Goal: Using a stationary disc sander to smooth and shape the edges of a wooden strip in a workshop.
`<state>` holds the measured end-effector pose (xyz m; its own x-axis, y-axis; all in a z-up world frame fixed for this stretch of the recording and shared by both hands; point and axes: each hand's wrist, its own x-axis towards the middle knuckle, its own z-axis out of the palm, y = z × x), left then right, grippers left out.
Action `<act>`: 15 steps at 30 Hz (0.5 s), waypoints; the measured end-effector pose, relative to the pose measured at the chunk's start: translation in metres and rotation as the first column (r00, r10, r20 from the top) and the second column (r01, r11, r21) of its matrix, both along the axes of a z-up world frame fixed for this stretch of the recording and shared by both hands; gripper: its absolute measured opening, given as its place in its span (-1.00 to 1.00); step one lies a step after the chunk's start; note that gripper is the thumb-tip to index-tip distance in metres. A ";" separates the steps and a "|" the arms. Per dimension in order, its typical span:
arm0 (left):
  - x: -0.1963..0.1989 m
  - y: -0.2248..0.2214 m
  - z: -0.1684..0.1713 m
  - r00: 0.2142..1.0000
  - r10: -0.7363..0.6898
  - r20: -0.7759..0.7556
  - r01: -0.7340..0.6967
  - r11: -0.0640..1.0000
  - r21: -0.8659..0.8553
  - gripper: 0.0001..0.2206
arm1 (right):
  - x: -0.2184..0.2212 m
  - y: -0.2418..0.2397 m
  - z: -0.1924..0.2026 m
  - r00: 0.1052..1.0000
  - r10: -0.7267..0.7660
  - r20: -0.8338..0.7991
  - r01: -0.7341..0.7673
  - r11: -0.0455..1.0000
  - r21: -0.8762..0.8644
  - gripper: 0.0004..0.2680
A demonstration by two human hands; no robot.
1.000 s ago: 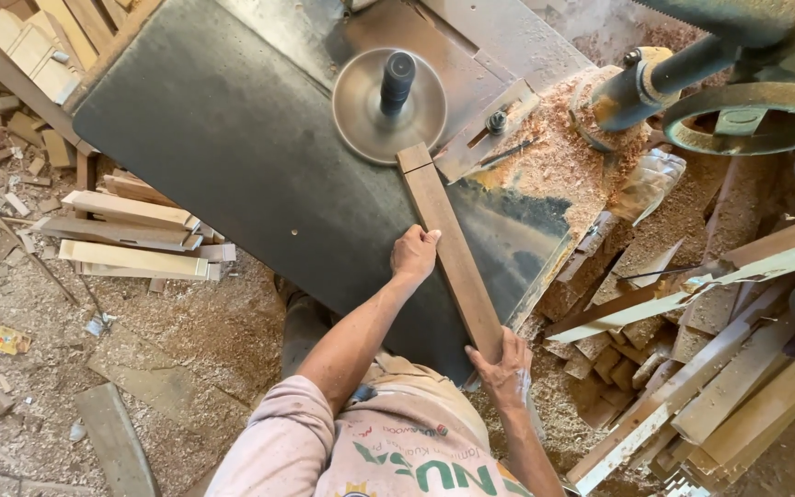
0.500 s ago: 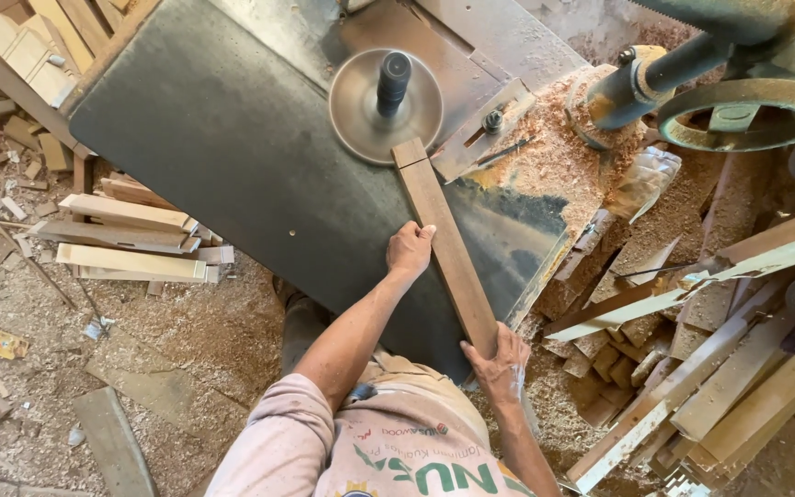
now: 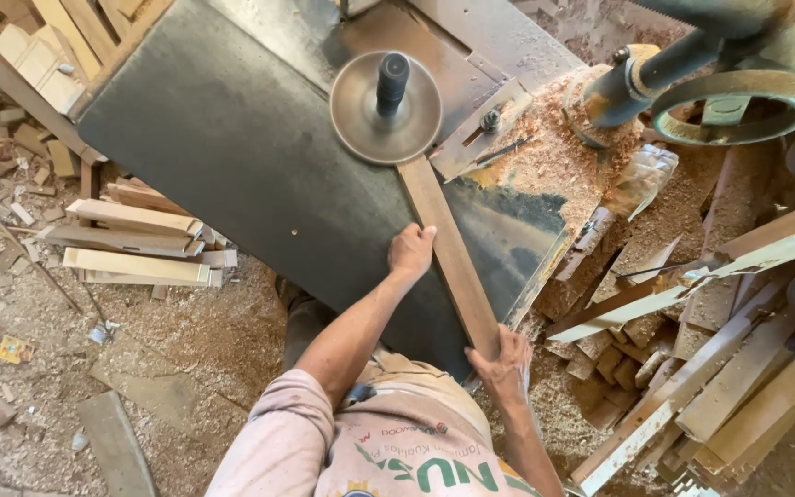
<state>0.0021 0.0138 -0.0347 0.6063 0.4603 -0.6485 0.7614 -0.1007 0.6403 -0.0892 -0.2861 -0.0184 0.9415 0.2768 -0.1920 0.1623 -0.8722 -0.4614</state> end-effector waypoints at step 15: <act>-0.063 -0.106 0.103 0.969 -0.008 -0.245 -0.117 0.863 -0.491 -0.13 | -0.054 -0.131 0.027 0.949 0.006 -0.316 -0.130 0.918 -0.374 -0.22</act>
<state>-0.0608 -0.0926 0.0681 0.3941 0.0654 -0.9167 0.8880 0.2300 0.3982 -0.1437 -0.4168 0.0084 0.8022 0.1834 -0.5683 0.1345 -0.9827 -0.1273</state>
